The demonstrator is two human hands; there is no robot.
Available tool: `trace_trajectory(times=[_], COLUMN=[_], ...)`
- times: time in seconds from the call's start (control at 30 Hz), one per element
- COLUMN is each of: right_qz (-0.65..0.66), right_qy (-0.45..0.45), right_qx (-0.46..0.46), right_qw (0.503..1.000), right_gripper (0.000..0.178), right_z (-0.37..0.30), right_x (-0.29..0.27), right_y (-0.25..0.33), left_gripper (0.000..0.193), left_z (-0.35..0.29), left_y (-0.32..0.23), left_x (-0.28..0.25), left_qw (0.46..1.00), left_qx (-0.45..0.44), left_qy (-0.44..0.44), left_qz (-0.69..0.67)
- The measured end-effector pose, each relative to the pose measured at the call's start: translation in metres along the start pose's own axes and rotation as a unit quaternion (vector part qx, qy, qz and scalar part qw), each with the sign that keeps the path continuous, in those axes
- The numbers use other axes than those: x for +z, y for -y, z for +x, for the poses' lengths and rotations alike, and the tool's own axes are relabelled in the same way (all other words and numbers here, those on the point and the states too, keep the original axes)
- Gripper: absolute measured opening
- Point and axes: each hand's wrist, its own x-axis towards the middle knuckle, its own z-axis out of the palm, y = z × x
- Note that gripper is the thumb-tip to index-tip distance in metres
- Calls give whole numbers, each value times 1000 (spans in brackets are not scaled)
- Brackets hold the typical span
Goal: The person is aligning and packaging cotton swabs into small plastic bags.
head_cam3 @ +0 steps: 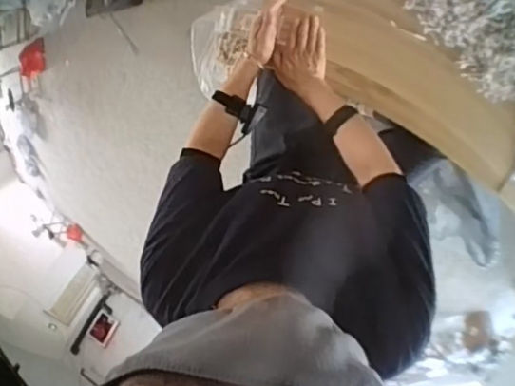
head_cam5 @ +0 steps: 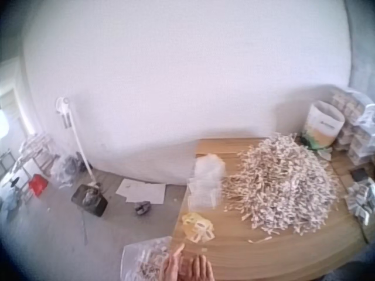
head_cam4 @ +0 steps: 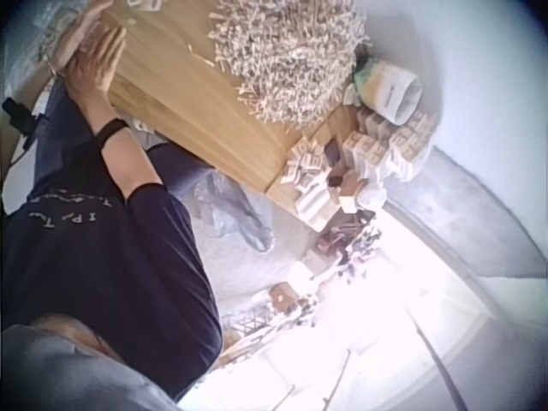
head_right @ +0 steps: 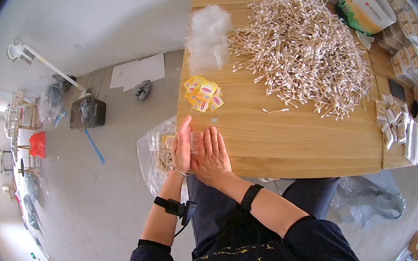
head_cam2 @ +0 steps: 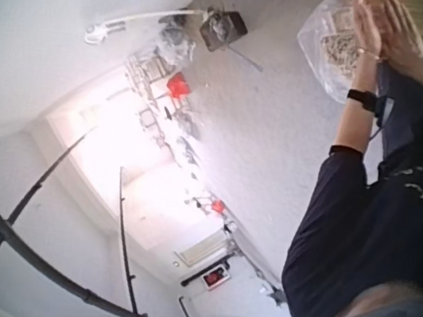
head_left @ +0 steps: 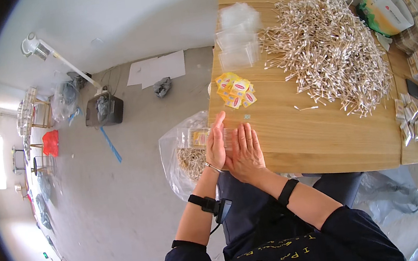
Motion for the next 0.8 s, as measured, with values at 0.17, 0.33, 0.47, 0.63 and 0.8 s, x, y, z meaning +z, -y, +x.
trace_trajectory(times=[0.17, 0.33, 0.47, 0.63, 0.8], right_qz=[-26, -23, -39, 0, -13], right_qy=[-5, -5, -14, -19, -21], right_qx=[1, 19, 1, -3, 4], right_qw=[1000, 1000, 999, 1000, 1000], right_gripper=[80, 76, 76, 76, 76], right_z=[4, 3, 1, 1, 2], right_x=[-2, 3, 3, 2, 4], right_y=[5, 6, 2, 2, 6], left_gripper=[63, 61, 59, 60, 44], left_z=[2, 0, -1, 0, 1], left_y=[-1, 3, 6, 5, -12], left_x=[-3, 1, 2, -1, -1], left_qw=[999, 997, 997, 995, 978], left_qx=[-12, -11, -1, -10, -13], left_qy=[10, -26, -58, -48, -41], left_qz=[-47, -71, -59, -82, 203])
